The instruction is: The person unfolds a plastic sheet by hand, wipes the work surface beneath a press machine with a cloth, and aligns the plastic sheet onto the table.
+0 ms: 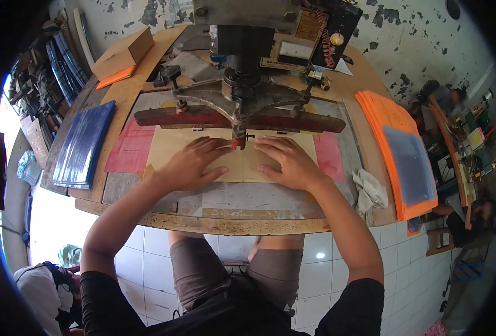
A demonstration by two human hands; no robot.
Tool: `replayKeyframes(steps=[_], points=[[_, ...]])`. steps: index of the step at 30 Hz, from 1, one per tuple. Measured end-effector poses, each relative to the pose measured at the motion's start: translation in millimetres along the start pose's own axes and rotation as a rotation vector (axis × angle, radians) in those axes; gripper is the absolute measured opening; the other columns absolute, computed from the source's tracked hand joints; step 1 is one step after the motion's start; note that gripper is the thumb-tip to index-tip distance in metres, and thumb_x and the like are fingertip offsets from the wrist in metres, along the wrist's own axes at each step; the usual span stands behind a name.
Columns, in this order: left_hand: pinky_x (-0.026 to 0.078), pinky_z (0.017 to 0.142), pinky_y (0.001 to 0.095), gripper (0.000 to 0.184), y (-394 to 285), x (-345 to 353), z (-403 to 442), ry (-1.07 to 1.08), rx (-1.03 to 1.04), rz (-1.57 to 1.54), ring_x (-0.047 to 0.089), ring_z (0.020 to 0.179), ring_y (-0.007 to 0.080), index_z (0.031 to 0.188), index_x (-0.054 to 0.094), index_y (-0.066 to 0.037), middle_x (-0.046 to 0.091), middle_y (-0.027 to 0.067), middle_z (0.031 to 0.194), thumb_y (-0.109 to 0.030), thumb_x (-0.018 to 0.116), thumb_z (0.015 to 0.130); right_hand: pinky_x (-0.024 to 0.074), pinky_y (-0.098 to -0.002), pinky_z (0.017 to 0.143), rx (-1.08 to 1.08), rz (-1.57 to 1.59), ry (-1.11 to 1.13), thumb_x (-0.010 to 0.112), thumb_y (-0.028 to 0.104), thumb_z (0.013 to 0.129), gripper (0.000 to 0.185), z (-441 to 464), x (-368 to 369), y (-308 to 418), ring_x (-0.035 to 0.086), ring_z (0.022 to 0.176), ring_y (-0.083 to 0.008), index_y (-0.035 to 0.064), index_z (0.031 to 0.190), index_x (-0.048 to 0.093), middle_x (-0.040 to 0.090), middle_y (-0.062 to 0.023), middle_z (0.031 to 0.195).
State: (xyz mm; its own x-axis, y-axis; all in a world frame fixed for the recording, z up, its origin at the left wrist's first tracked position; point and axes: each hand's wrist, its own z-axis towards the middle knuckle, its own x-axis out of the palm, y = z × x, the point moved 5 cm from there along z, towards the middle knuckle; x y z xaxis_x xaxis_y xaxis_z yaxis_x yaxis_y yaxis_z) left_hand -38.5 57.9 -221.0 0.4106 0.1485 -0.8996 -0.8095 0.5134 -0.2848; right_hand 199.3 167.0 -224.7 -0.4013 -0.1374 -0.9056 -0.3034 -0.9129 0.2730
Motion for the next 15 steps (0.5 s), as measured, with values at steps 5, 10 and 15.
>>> replayKeyframes(steps=[5, 10, 15], points=[[0.045, 0.122, 0.0507, 0.057, -9, 11, 17, -0.043, 0.01, 0.016, 0.061, 0.137, 0.0415, 0.145, 0.063, 0.005, 0.065, 0.026, 0.145, -0.04, 0.06, 0.109, 0.0445, -0.0478, 0.123, 0.004, 0.007, 0.003, 0.077, 0.034, 0.1, 0.048, 11, -4, 3, 0.061, 0.142, -0.0326, 0.0079, 0.14, 0.074, 0.067, -0.0108, 0.152], [0.045, 0.121, 0.0515, 0.056, -7, 20, 14, -0.055, 0.031, -0.042, 0.06, 0.138, 0.042, 0.143, 0.063, 0.006, 0.065, 0.0261, 0.145, -0.038, 0.059, 0.109, 0.0459, -0.0471, 0.122, -0.015, 0.044, -0.012, 0.078, 0.032, 0.099, 0.047, 3, 3, 3, 0.062, 0.139, -0.0329, 0.0074, 0.139, 0.075, 0.069, -0.0109, 0.149], [0.043, 0.123, 0.052, 0.059, -10, 16, 15, -0.031, 0.009, -0.059, 0.058, 0.139, 0.0422, 0.145, 0.061, 0.007, 0.064, 0.0262, 0.146, -0.039, 0.06, 0.109, 0.0442, -0.0481, 0.124, 0.017, 0.045, 0.027, 0.078, 0.033, 0.1, 0.055, 6, 3, 3, 0.059, 0.144, -0.0342, 0.0079, 0.147, 0.07, 0.064, -0.0133, 0.156]])
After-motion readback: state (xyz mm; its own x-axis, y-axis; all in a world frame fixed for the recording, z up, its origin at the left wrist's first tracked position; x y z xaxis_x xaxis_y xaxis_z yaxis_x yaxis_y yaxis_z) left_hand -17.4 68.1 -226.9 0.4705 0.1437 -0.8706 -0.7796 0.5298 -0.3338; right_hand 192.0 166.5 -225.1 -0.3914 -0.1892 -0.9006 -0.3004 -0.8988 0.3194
